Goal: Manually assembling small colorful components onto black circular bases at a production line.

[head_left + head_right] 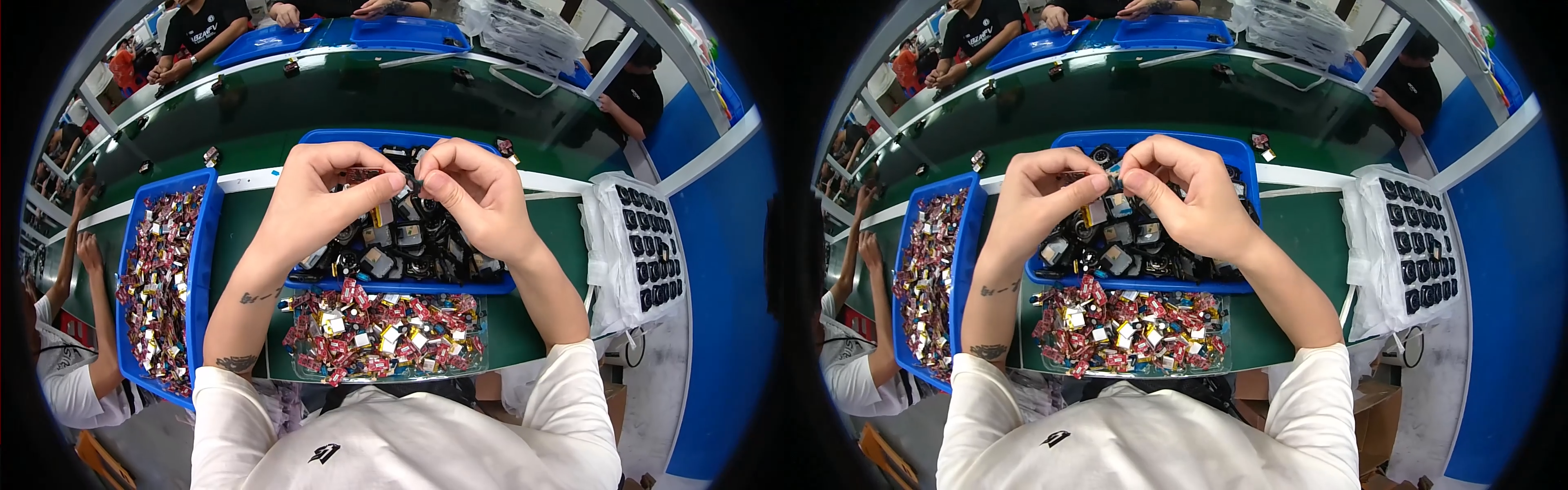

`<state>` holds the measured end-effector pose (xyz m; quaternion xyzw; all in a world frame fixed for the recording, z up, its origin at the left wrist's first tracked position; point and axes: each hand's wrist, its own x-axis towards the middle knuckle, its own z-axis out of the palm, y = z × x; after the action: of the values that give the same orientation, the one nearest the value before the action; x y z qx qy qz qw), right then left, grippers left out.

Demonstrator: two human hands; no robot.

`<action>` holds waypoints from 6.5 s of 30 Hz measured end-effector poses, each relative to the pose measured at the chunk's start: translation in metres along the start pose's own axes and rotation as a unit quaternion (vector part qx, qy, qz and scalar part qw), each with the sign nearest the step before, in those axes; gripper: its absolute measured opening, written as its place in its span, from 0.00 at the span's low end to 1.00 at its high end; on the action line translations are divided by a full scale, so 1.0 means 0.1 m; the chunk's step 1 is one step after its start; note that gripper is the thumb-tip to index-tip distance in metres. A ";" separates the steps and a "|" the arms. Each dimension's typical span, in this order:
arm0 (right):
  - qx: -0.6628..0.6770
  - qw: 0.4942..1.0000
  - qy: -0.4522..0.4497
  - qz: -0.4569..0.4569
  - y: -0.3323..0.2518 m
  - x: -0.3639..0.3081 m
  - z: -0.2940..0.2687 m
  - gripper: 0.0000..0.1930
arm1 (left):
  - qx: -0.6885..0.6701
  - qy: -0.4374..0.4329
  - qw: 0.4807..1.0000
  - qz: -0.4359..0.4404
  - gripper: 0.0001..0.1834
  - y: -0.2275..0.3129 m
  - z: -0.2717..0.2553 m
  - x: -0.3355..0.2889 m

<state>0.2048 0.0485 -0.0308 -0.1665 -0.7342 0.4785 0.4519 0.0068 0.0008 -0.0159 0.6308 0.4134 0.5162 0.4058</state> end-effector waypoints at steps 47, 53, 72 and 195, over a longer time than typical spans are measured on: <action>0.091 0.984 0.005 0.153 -0.02 0.02 0.10 0.15 | 0.267 0.119 0.949 0.121 0.04 -0.03 0.10 -0.06; 0.088 0.984 0.005 0.152 -0.04 0.01 0.11 0.14 | 0.278 0.127 0.944 0.124 0.04 -0.04 0.11 -0.05; 0.038 0.986 0.129 0.101 0.04 0.05 0.03 0.09 | 0.347 0.170 0.893 0.230 0.07 -0.03 0.16 -0.08; -0.081 0.994 0.047 0.049 0.06 0.01 -0.08 0.08 | 0.087 0.012 0.996 0.002 0.07 0.02 0.01 0.00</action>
<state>0.2096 0.0564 -0.0348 -0.2610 -0.7390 0.4311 0.4471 0.0080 -0.0002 -0.0141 0.6587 0.4603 0.4864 0.3430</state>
